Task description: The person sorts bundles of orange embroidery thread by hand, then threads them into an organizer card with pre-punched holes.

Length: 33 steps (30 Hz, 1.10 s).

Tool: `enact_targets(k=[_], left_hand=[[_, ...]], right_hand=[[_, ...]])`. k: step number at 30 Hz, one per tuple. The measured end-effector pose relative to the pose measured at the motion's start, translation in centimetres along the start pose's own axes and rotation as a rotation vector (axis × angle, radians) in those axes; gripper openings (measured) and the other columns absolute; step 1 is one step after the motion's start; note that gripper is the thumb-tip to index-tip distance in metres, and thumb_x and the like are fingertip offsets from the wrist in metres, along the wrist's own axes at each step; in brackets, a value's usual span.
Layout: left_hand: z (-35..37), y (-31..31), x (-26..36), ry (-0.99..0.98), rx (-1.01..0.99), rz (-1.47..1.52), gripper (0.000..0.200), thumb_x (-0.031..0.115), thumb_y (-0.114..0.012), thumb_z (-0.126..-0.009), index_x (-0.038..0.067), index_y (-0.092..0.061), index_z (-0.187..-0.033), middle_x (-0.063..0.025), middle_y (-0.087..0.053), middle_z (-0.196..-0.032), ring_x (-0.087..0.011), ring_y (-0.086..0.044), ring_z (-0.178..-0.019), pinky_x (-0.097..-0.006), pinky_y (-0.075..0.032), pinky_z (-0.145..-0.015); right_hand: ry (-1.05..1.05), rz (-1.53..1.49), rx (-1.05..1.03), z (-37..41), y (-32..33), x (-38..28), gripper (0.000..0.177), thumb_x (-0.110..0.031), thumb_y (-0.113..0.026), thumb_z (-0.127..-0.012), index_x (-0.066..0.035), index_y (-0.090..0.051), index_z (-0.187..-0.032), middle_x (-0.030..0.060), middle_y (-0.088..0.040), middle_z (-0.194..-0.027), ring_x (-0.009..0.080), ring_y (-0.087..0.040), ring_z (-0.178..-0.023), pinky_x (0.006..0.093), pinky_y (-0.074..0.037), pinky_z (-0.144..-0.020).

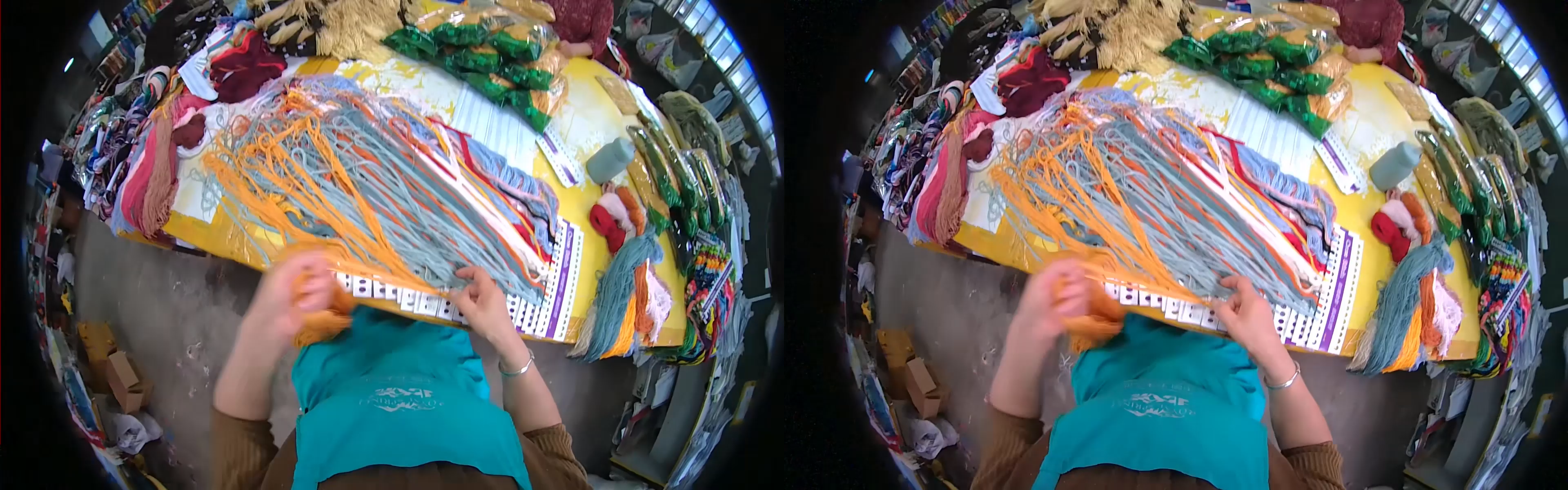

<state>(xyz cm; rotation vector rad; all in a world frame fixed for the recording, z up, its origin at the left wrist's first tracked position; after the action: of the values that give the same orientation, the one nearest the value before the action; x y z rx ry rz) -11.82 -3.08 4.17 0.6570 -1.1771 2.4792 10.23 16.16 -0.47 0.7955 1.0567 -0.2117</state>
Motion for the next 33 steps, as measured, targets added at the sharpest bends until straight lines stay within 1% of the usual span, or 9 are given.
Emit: enact_targets(k=[5,7,10,13,15,20,23,30,33], left_hand=[[0.0,7.1,13.2,-0.426,0.054,0.175,0.022,0.018,-0.052,-0.092,0.013,-0.047,-0.071,0.0058,-0.036,-0.055,-0.0064,-0.038,-0.043,-0.0208,-0.031,-0.038],[-2.0,10.7,18.1,-0.716,0.281,0.239,0.019,0.021,-0.055,-0.093,0.011,-0.053,-0.077,0.0006,-0.054,-0.067,-0.0083,-0.042,-0.047,-0.0212,-0.037,-0.043],[-2.2,12.8,20.0,-0.772,0.421,-0.014,0.018,0.022,-0.058,-0.093,0.005,-0.06,-0.097,-0.0088,-0.066,-0.094,-0.0121,-0.057,-0.064,-0.0225,-0.045,-0.055],[-1.6,9.9,14.1,-0.712,0.353,-0.16,0.039,0.025,-0.057,-0.094,-0.001,-0.054,-0.123,-0.0155,-0.062,-0.119,-0.0175,-0.064,-0.086,-0.0274,-0.05,-0.068],[0.5,8.0,9.5,-0.57,0.165,-0.173,0.051,0.03,-0.052,-0.097,-0.001,-0.043,-0.137,-0.0139,-0.062,-0.12,-0.0216,-0.062,-0.104,-0.0312,-0.049,-0.079],[5.5,4.0,1.7,-0.473,-0.113,-0.247,0.059,0.038,-0.04,-0.1,-0.001,-0.034,-0.144,-0.0154,-0.045,-0.142,-0.0256,-0.044,-0.131,-0.0382,-0.044,-0.097],[6.3,0.3,-0.9,-0.435,-0.192,-0.372,0.061,0.038,-0.039,-0.1,-0.001,-0.029,-0.146,-0.0141,-0.036,-0.149,-0.0255,-0.033,-0.139,-0.042,-0.035,-0.107],[2.3,-4.6,-5.1,-0.29,-0.354,-0.087,0.066,0.042,-0.03,-0.101,-0.006,-0.026,-0.146,-0.0172,-0.033,-0.15,-0.0261,-0.032,-0.139,-0.0398,-0.027,-0.113],[1.0,-4.5,-6.4,-0.262,-0.399,-0.048,0.061,0.037,-0.028,-0.103,-0.007,-0.03,-0.144,-0.0153,-0.037,-0.146,-0.023,-0.037,-0.135,-0.0368,-0.029,-0.112]], right_hand=[[-0.022,0.01,-0.01,-0.1,-0.2,-0.8,0.031,-0.014,-0.065,-0.085,-0.002,-0.054,-0.111,0.0032,-0.056,-0.058,0.0089,-0.051,-0.055,0.0266,-0.04,-0.053],[-0.019,0.024,-0.018,-0.1,-0.2,-0.6,0.03,-0.013,-0.065,-0.085,-0.002,-0.054,-0.111,0.0025,-0.056,-0.057,0.008,-0.051,-0.054,0.0259,-0.039,-0.053],[-0.014,-0.016,-0.01,-0.2,-0.4,0.2,0.029,-0.013,-0.064,-0.085,-0.002,-0.055,-0.111,0.0011,-0.056,-0.057,0.0072,-0.05,-0.054,0.0249,-0.038,-0.052],[-0.023,-0.058,0.015,-0.3,-0.5,0.9,0.028,-0.013,-0.063,-0.086,-0.003,-0.056,-0.111,0.0001,-0.056,-0.057,0.0068,-0.05,-0.054,0.024,-0.038,-0.052],[-0.013,-0.066,0.024,-0.2,-0.5,0.8,0.027,-0.012,-0.063,-0.086,-0.002,-0.057,-0.111,0.0007,-0.056,-0.058,0.0065,-0.05,-0.055,0.0237,-0.038,-0.052],[0.049,-0.091,0.057,0.3,-0.7,0.7,0.02,-0.005,-0.061,-0.088,-0.001,-0.058,-0.108,-0.0031,-0.057,-0.068,0.0041,-0.051,-0.061,0.0212,-0.039,-0.055],[0.283,-0.186,0.163,1.5,-2.0,-2.8,0.012,-0.004,-0.062,-0.089,0.0,-0.062,-0.1,-0.0022,-0.056,-0.069,0.0015,-0.048,-0.062,0.0194,-0.039,-0.055],[0.068,-0.76,-0.227,2.9,-7.6,-10.9,0.011,-0.004,-0.063,-0.089,0.0,-0.062,-0.1,0.0004,-0.063,-0.086,0.0047,-0.055,-0.074,0.0206,-0.047,-0.07],[0.115,-0.681,-0.239,2.6,-8.4,-9.2,0.011,-0.002,-0.062,-0.089,0.002,-0.062,-0.099,0.0011,-0.064,-0.088,0.0035,-0.057,-0.074,0.0175,-0.046,-0.063]])
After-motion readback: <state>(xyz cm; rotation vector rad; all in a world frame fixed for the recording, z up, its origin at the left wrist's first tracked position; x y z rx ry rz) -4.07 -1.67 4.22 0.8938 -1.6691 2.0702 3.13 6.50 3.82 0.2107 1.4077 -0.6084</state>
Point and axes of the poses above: each hand's wrist, its own z-axis away from the middle knuckle, its own y-axis out of the back of the hand, x = y × z, the point moved 6 cm from there along -z, towards the middle knuckle
